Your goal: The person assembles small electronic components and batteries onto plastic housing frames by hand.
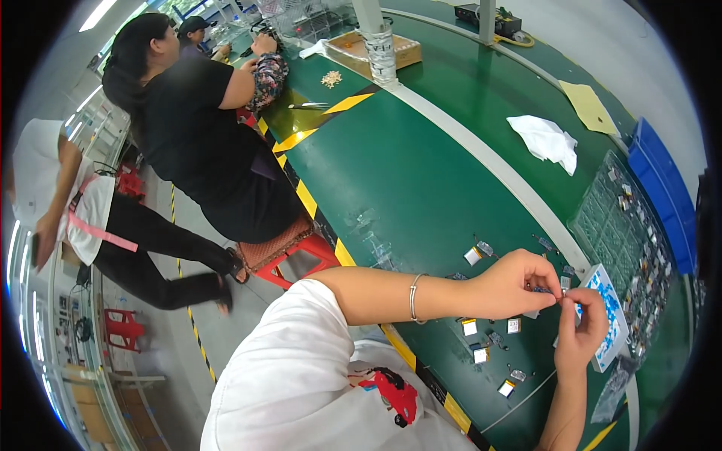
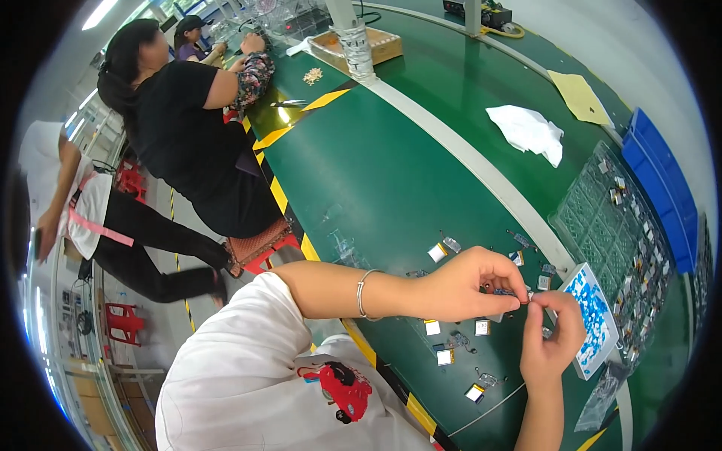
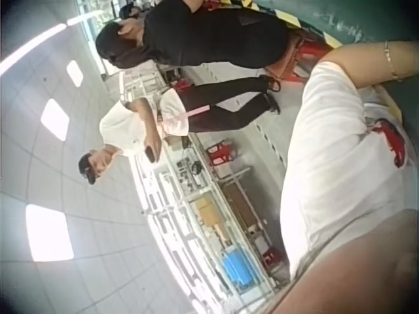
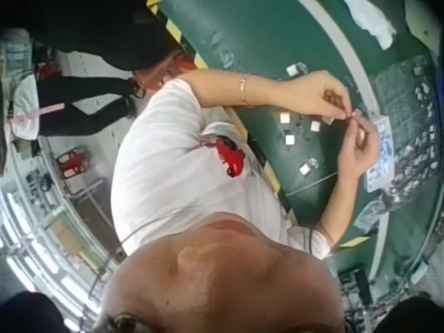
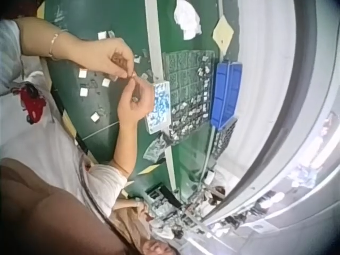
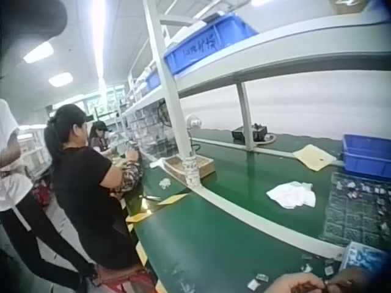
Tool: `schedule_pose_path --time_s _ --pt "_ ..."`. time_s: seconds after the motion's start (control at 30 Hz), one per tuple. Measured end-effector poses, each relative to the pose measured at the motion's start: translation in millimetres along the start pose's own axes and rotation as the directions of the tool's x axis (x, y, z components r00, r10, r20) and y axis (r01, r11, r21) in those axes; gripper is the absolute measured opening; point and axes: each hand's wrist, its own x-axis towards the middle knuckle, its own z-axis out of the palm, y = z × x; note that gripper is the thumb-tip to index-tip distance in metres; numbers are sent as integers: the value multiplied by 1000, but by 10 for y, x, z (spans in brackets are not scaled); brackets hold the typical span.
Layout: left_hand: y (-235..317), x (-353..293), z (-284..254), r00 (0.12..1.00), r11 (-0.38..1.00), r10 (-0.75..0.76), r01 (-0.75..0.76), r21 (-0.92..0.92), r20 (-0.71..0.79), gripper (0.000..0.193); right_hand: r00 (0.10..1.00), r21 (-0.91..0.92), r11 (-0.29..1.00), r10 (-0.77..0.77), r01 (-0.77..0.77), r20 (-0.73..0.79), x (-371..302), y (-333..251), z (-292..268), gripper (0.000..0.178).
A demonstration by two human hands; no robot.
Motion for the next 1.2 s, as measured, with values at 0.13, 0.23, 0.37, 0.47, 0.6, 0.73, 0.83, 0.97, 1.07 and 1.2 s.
schedule_pose_path --time_s 0.13,0.23,0.37,0.47,0.6,0.73,0.83,0.97,1.07,1.2 --pt "-13 -16 -12 1000 1000 1 -1 8 3 6 990 -171 978 -100 116 100 25 -74 1 8" --pt "49 -31 -14 999 997 -41 41 62 1 6 994 -134 989 -43 56 105 48 -71 -28 9" --pt "63 -27 -7 999 991 39 -38 131 -7 6 990 -24 999 45 -42 135 64 -37 -48 10" --pt "21 -28 5 998 986 60 -58 156 -8 5 984 21 994 102 -106 144 62 -44 -59 9" --pt "58 -25 6 1000 986 13 -13 167 2 3 975 -286 936 -173 206 136 81 -133 -45 11" --pt "57 -58 -2 1000 980 14 -15 198 11 3 937 -376 858 -320 350 140 32 -153 3 15" --pt "42 -79 16 1000 982 10 -13 190 18 5 910 -394 820 -377 415 174 19 -160 10 18" --pt "-17 -5 5 998 968 18 -32 250 57 7 920 -464 795 -363 389 150 22 -129 -6 16" --pt "-32 -45 -1 997 979 -37 24 201 65 5 902 -460 777 -396 430 173 48 -108 26 18" --pt "92 -34 -26 990 977 -89 65 201 113 3 937 -369 862 -328 349 120 141 -89 -80 14"
